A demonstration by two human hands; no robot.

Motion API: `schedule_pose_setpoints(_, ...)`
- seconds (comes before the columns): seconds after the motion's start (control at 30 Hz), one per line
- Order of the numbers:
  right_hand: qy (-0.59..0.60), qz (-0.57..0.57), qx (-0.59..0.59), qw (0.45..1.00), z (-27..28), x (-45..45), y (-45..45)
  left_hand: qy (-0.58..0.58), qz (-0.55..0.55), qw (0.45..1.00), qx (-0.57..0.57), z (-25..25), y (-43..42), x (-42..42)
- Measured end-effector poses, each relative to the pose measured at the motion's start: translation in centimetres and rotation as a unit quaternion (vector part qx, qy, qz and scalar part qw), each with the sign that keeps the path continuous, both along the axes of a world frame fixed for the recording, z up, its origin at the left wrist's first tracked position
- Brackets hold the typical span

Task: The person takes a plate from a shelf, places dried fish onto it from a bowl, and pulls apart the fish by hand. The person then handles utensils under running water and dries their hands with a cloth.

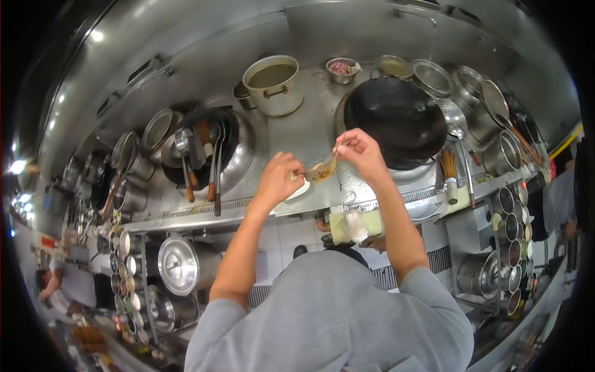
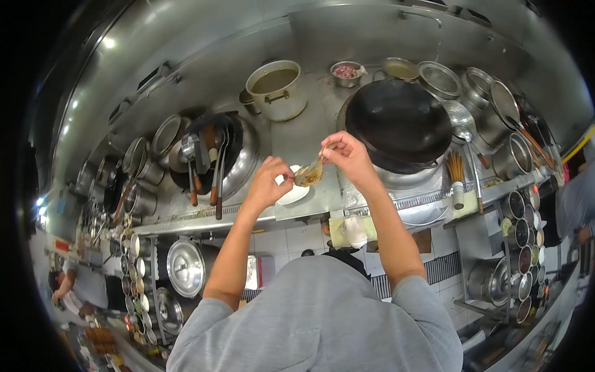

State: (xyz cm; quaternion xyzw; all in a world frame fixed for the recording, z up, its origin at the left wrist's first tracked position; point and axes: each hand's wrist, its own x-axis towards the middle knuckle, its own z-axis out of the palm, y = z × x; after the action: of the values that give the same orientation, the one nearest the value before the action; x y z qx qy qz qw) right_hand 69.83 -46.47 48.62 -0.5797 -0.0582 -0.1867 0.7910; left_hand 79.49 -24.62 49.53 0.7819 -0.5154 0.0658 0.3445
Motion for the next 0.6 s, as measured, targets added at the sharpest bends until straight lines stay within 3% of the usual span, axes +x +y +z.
schedule_pose_setpoints(0.17,-0.014,-0.105,0.009,0.994,0.8,-0.7,1.4,0.137,0.008,0.981,-0.136,-1.5,-0.2,1.9)
schedule_pose_setpoints(0.27,-0.044,-0.150,0.068,0.985,0.6,-0.8,1.9,0.375,0.018,0.897,-0.232,-2.1,-0.3,2.9)
schedule_pose_setpoints(0.3,-0.048,-0.177,0.093,0.979,0.6,-0.9,1.8,0.375,0.007,0.897,-0.232,-2.5,-0.5,3.5)
schedule_pose_setpoints(0.37,-0.056,-0.214,0.115,0.968,0.8,-1.8,1.4,0.462,0.026,0.816,-0.347,-3.1,-0.8,4.8)
schedule_pose_setpoints(0.43,-0.047,-0.245,0.116,0.961,1.2,-3.3,0.7,0.468,0.013,0.812,-0.347,-3.0,-0.6,5.0)
schedule_pose_setpoints(0.5,-0.027,-0.281,0.090,0.955,0.8,-4.7,-0.4,0.327,0.093,0.868,-0.363,1.7,0.2,3.0)
schedule_pose_setpoints(0.6,0.040,-0.319,0.031,0.946,0.5,-7.3,-0.8,0.153,0.053,0.853,-0.497,7.7,0.7,1.5)
